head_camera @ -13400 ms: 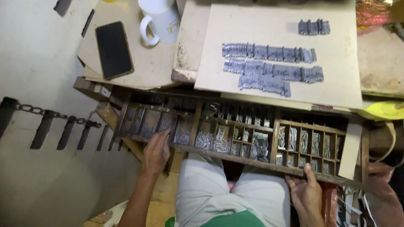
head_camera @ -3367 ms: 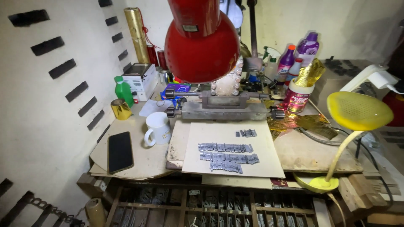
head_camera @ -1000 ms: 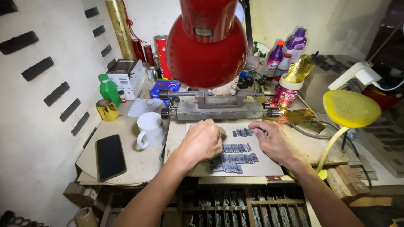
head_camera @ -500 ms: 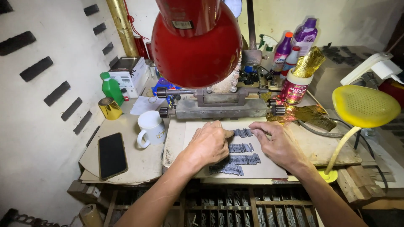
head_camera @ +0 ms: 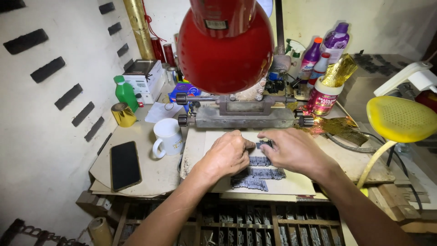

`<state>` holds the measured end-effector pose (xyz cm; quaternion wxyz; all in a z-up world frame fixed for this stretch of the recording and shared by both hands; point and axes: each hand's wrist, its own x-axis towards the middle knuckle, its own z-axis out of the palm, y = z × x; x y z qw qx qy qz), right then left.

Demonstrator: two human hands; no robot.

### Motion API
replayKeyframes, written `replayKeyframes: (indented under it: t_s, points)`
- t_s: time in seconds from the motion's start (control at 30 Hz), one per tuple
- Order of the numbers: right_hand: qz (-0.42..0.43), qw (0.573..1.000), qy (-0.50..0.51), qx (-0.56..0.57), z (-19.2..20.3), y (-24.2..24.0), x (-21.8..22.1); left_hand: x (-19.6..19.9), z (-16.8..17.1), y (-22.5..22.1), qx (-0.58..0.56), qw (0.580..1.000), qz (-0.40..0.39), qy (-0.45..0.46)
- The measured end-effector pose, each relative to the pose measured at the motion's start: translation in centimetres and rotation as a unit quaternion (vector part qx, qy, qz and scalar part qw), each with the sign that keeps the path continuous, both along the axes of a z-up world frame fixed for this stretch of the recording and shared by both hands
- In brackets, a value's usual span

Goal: Sorting and organizing individual metal type pieces into a type case tray at a workbench.

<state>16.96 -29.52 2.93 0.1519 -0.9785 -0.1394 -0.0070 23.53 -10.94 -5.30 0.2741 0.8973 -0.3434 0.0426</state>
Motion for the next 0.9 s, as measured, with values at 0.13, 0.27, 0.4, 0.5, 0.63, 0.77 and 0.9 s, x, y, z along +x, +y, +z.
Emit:
replayKeyframes:
  t_s: [0.13,0.27,0.4,0.5,0.63,0.77,0.9]
  points:
    - [-0.009,0.994,0.022,-0.107,0.4,1.2,1.7,-0.5,0.9,0.5,-0.01,1.0,-0.002,-0.007]
    - [-0.031,0.977,0.034,-0.211,-0.9,1.5,3.8,-0.8,1.3,0.7,-0.019,0.999,-0.01,-0.024]
    - [-0.03,0.975,0.063,-0.212,0.3,2.3,3.0,-0.4,-0.2,0.3,-0.017,0.999,-0.008,-0.041]
    - [-0.012,0.978,0.038,-0.206,0.3,2.5,2.6,-0.4,-0.1,0.4,-0.009,0.998,0.007,-0.068]
    - [-0.002,0.978,0.007,-0.209,-1.7,1.1,3.6,-0.3,-0.4,0.2,-0.004,0.997,0.015,-0.076]
    - [0.009,0.985,-0.001,-0.172,-2.9,-0.3,4.1,0.2,-1.0,-0.3,-0.005,0.997,0.011,-0.074]
    - [0.041,0.997,-0.003,-0.067,-3.1,-0.5,3.9,0.8,-1.4,-0.4,-0.013,0.997,0.015,-0.078]
